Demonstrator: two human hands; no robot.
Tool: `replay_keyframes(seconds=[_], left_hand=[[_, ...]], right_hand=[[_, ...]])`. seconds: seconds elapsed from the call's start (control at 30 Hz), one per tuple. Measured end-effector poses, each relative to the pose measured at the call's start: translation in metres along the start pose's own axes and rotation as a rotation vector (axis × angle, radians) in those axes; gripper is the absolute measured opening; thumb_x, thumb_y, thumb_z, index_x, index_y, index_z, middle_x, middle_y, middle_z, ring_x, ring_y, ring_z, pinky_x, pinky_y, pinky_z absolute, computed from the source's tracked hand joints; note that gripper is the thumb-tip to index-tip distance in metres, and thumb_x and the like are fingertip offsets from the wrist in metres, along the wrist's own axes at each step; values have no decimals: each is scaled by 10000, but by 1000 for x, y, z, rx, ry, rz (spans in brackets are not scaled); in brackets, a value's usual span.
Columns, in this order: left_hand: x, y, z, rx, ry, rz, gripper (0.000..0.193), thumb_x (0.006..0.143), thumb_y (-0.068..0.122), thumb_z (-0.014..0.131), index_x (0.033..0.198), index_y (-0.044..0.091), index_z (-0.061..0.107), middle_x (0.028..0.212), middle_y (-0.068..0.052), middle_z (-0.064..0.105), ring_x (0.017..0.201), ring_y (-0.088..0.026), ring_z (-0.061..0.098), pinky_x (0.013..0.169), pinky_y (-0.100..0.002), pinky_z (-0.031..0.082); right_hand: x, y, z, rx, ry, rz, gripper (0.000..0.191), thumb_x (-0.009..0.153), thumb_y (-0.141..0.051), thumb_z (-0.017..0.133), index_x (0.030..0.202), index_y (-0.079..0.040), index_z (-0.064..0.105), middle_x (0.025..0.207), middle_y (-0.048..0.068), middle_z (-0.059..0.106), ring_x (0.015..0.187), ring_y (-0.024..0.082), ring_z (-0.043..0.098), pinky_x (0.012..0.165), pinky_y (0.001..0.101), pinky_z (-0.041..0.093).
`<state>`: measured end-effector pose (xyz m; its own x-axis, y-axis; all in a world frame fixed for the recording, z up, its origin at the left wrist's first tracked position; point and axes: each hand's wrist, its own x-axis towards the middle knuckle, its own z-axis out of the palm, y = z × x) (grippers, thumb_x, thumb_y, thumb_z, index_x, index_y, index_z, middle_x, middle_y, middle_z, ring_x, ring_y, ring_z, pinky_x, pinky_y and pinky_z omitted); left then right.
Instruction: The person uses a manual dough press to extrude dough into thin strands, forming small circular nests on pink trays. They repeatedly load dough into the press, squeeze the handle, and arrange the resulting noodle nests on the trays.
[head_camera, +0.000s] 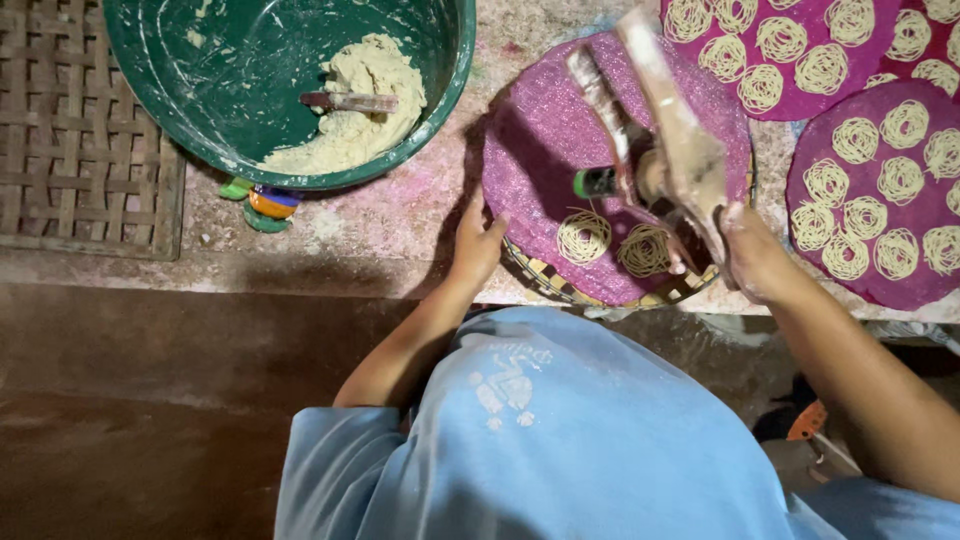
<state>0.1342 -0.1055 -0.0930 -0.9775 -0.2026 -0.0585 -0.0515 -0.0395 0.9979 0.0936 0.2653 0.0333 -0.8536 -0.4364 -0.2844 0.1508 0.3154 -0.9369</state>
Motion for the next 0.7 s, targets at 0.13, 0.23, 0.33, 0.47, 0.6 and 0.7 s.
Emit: replay_keyframes(seconds=[0.13, 0.23, 0.33, 0.47, 0.6, 0.7], left_hand=[[27, 47, 2, 1027, 10, 298, 540, 1021, 161, 628, 1469, 27, 358, 1527, -253, 367, 1418, -347, 386, 1159, -476, 357], [58, 86, 8, 2514, 52, 310, 298, 1063, 280, 552, 1291, 89, 526, 1332, -189, 598, 1271, -339, 544, 1119, -521, 415], [71, 117, 23, 3987, 948, 108, 410, 1070, 520, 487, 1113, 117, 552, 1053, -63, 602, 1077, -245, 580, 1104, -472, 453], [88, 136, 23, 4460, 1346, -164, 436, 1064, 567, 469, 947, 154, 541, 856, 11, 549, 885, -171, 561, 1045, -440, 462], [98, 127, 10, 4456, 1369, -274, 476, 1045, 605, 467, 865, 167, 524, 780, 26, 541, 796, -156, 554, 984, -406, 456], [92, 115, 12, 4508, 1212, -96, 482, 1040, 606, 470, 833, 173, 513, 749, 29, 526, 765, -153, 531, 941, -388, 455]], right_hand=[[14, -17, 8, -264, -221, 206, 852, 1048, -658, 185, 1068, -32, 763, 763, 118, 728, 568, 218, 602, 507, 372, 474], [26, -36, 19, -200, -371, 333, 825, 983, -693, 231, 1042, -23, 708, 841, 137, 771, 722, 219, 735, 645, 387, 615], [36, -69, 20, -296, -388, 510, 794, 931, -679, 216, 1109, -52, 670, 873, 141, 758, 765, 228, 726, 676, 416, 628], [48, -108, 29, -617, -259, 389, 743, 998, -628, 282, 1158, -11, 665, 815, 167, 733, 717, 259, 681, 671, 454, 582], [53, -115, 64, -638, -200, 356, 683, 1017, -588, 343, 1118, 8, 660, 793, 137, 716, 699, 229, 691, 669, 379, 597], [49, -120, 68, -562, -233, 356, 668, 1036, -551, 338, 1043, 7, 705, 710, 140, 704, 628, 232, 654, 609, 375, 517]])
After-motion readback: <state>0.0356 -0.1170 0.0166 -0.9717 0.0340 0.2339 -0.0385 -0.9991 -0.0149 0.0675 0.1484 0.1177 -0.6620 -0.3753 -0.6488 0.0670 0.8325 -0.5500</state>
